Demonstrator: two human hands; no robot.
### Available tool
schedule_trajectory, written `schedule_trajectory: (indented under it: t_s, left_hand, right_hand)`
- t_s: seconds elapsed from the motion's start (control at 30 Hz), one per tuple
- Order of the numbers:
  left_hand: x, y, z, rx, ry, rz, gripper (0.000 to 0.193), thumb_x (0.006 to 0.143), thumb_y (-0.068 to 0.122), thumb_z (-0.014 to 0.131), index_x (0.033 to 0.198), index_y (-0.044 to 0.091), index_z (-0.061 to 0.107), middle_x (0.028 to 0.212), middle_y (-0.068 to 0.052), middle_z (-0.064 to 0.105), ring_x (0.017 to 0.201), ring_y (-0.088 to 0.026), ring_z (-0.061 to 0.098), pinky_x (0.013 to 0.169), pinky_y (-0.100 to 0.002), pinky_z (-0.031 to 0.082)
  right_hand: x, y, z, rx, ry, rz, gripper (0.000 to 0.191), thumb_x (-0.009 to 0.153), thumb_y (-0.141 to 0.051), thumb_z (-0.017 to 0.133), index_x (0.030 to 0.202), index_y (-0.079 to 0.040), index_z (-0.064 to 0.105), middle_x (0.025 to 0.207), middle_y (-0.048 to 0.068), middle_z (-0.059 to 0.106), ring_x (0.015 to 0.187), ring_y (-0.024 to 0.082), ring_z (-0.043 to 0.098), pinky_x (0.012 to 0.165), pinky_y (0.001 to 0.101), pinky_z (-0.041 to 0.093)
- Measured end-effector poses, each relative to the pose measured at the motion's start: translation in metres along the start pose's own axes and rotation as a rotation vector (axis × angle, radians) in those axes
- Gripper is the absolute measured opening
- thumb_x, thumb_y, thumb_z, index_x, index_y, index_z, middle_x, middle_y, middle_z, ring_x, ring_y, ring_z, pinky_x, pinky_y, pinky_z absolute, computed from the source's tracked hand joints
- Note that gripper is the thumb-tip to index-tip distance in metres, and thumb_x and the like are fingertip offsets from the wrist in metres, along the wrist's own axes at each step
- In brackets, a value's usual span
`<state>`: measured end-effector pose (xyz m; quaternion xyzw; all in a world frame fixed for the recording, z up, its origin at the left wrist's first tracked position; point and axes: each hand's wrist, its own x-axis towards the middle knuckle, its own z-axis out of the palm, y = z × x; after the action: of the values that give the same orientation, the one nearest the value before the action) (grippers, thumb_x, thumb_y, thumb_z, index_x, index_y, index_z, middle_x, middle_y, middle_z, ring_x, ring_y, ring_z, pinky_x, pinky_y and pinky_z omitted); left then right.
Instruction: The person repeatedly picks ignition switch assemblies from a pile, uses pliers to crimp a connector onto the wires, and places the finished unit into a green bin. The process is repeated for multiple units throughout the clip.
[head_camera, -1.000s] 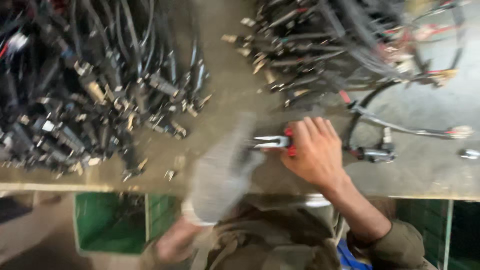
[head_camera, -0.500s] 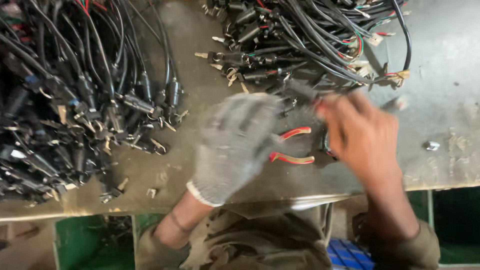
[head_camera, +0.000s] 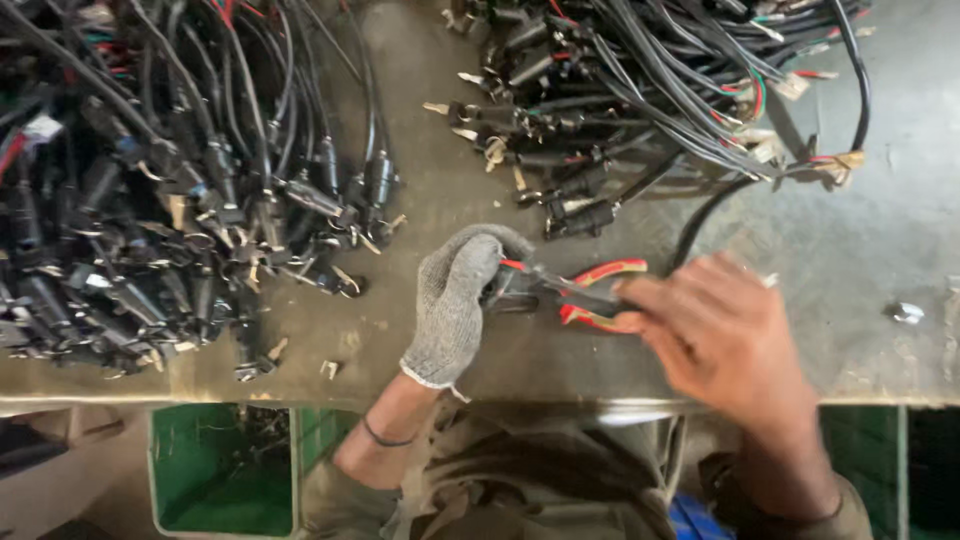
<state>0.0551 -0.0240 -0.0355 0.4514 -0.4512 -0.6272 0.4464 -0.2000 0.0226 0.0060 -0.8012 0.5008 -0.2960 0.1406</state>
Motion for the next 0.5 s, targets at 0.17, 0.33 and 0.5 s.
schedule_trajectory:
  t_s: [0.17, 0.33, 0.5]
  left_hand:
    - [-0.004, 0.011, -0.002, 0.438, -0.049, 0.063, 0.027, 0.107, 0.023, 0.055, 0.121, 0.004, 0.069, 0.088, -0.005, 0.071, 0.079, -0.016, 0.066, 0.071, -0.027, 0.05]
    - [-0.011, 0.026, -0.004, 0.69, -0.34, 0.56, 0.055, 0.087, 0.018, 0.076, 0.137, 0.008, 0.057, 0.122, -0.01, 0.064, 0.113, -0.028, 0.063, 0.099, -0.041, 0.048]
    - [-0.015, 0.019, -0.008, 0.653, -0.25, 0.705, 0.064, 0.078, 0.021, 0.087, 0.136, 0.015, 0.061, 0.129, -0.007, 0.062, 0.125, -0.029, 0.059, 0.109, -0.044, 0.048]
  right_hand:
    - [0.008, -0.02, -0.004, -0.064, 0.107, -0.066, 0.026, 0.076, -0.012, 0.084, 0.1, -0.008, 0.075, 0.075, 0.004, 0.064, 0.066, 0.023, 0.056, 0.064, 0.0391, 0.041]
    - [0.006, -0.025, -0.008, 0.051, 0.203, 0.027, 0.028, 0.08, -0.007, 0.083, 0.106, -0.009, 0.073, 0.087, 0.002, 0.07, 0.073, 0.019, 0.061, 0.066, 0.0312, 0.044]
    - [0.002, -0.029, -0.005, 0.138, 0.136, 0.062, 0.031, 0.082, 0.0, 0.077, 0.112, -0.008, 0.075, 0.087, -0.001, 0.071, 0.075, 0.016, 0.066, 0.069, 0.0301, 0.049]
